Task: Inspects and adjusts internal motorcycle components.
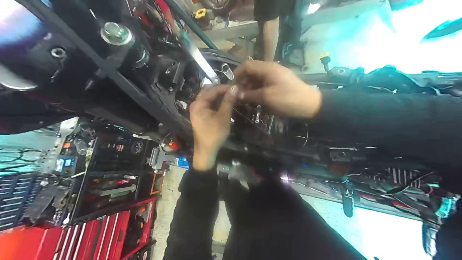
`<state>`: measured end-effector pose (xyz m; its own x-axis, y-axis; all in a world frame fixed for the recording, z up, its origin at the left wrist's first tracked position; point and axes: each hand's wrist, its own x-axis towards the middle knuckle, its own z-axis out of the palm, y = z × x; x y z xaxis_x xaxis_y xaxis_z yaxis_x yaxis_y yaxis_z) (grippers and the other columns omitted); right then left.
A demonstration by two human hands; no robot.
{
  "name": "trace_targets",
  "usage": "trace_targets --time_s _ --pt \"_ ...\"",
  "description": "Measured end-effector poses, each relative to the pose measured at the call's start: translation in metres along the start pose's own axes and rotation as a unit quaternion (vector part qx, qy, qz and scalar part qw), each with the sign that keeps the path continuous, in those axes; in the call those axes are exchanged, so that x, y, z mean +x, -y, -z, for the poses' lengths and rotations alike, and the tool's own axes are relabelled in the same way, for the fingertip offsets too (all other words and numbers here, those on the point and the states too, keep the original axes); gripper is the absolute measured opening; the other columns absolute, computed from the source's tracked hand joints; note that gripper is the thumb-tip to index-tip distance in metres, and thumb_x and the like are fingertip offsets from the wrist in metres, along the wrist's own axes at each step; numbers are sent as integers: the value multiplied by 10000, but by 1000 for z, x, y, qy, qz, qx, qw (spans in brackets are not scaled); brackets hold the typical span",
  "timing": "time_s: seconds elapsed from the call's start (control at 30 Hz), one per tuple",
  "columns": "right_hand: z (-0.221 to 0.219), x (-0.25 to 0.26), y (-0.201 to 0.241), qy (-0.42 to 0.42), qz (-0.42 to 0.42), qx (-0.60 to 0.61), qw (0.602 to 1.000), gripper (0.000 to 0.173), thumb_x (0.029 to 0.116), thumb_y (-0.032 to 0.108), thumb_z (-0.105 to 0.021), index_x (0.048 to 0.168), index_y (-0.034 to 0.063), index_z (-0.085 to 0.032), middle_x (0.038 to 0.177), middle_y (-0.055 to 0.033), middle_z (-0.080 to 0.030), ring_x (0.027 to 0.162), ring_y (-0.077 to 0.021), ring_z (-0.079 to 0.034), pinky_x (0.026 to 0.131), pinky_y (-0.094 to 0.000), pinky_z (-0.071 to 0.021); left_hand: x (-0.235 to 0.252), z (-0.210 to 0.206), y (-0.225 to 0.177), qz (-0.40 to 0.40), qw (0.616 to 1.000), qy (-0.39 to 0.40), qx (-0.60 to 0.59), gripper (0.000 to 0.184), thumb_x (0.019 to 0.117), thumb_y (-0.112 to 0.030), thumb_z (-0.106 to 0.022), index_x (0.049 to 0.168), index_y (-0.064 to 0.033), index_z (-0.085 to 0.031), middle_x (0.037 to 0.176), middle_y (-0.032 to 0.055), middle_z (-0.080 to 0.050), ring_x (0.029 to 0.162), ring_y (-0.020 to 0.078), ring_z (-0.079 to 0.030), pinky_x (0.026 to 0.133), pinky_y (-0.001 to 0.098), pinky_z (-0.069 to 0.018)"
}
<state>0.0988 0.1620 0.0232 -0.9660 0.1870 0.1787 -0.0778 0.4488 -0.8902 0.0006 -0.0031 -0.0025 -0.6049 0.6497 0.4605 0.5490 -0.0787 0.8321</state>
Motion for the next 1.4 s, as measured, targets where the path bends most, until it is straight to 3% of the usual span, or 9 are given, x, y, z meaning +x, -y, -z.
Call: trace_targets --time_s 0.17,0.3,0.47,0.6,0.73,0.83,1.07,1.3,1.4 --pt "34 11 -19 106 -145 -149 972 156 1019 161 -581 1019 155 -736 778 -5 -652 588 -116 -566 529 -345 -485 15 4 -2 104 963 156 192 191 1037 -239 -606 1102 -113 -734 1049 69 -677 912 158 -666 787 366 -573" --pt "28 12 -52 177 -191 -283 923 200 1023 199 -594 1160 113 -712 937 -126 -698 850 -300 -678 727 -574 -533 40 -16 13 110 811 391 421 258 945 -126 -646 1186 -120 -736 1255 189 -623 1026 374 -675 838 593 -571" --pt "10 12 -80 206 -162 -308 915 232 1026 156 -575 1218 114 -698 1039 -155 -716 977 -341 -697 844 -590 -547 52 -28 42 126 679 529 493 586 834 -99 -754 1388 -252 -643 1411 218 -534 1072 439 -656 814 644 -569" --pt "2 13 -94 222 -145 -294 918 179 1014 163 -597 1117 125 -739 1012 -109 -707 952 -277 -688 842 -527 -558 44 -27 143 -8 674 532 513 493 701 -259 -814 1185 -292 -729 1102 219 -675 941 461 -674 610 644 -544" --pt "0 13 -111 215 -52 -295 929 173 993 154 -622 1077 104 -765 1045 -128 -658 1000 -284 -656 883 -487 -550 48 -17 105 -13 718 483 502 169 705 -251 -785 784 -126 -704 779 171 -665 713 422 -665 483 630 -480" --pt "-11 13 -108 249 -41 -295 922 199 1008 145 -601 1119 89 -756 1139 -142 -657 1078 -299 -647 947 -492 -534 74 -25 15 156 617 560 531 114 914 -188 -688 969 -91 -705 1015 161 -695 974 392 -676 740 631 -532" --pt "-46 21 -90 268 -88 -340 897 142 924 165 -692 991 41 -714 1311 -148 -624 1074 -344 -669 881 -564 -560 73 -19 4 148 643 532 531 101 905 -201 -686 895 -101 -684 948 149 -693 907 379 -680 688 616 -522" --pt "-57 17 -83 283 -114 -359 882 224 970 193 -641 1034 -16 -689 1124 -226 -671 1057 -407 -666 876 -614 -542 60 -19 47 126 671 482 549 119 793 -243 -768 812 -145 -704 866 120 -703 822 366 -690 616 619 -527" --pt "-54 20 -80 311 -85 -400 858 189 979 133 -600 1022 -42 -658 1069 -258 -667 1037 -453 -662 842 -647 -535 63 -21 34 150 653 492 555 169 858 -248 -721 947 -105 -729 1041 154 -718 982 386 -693 733 640 -538"
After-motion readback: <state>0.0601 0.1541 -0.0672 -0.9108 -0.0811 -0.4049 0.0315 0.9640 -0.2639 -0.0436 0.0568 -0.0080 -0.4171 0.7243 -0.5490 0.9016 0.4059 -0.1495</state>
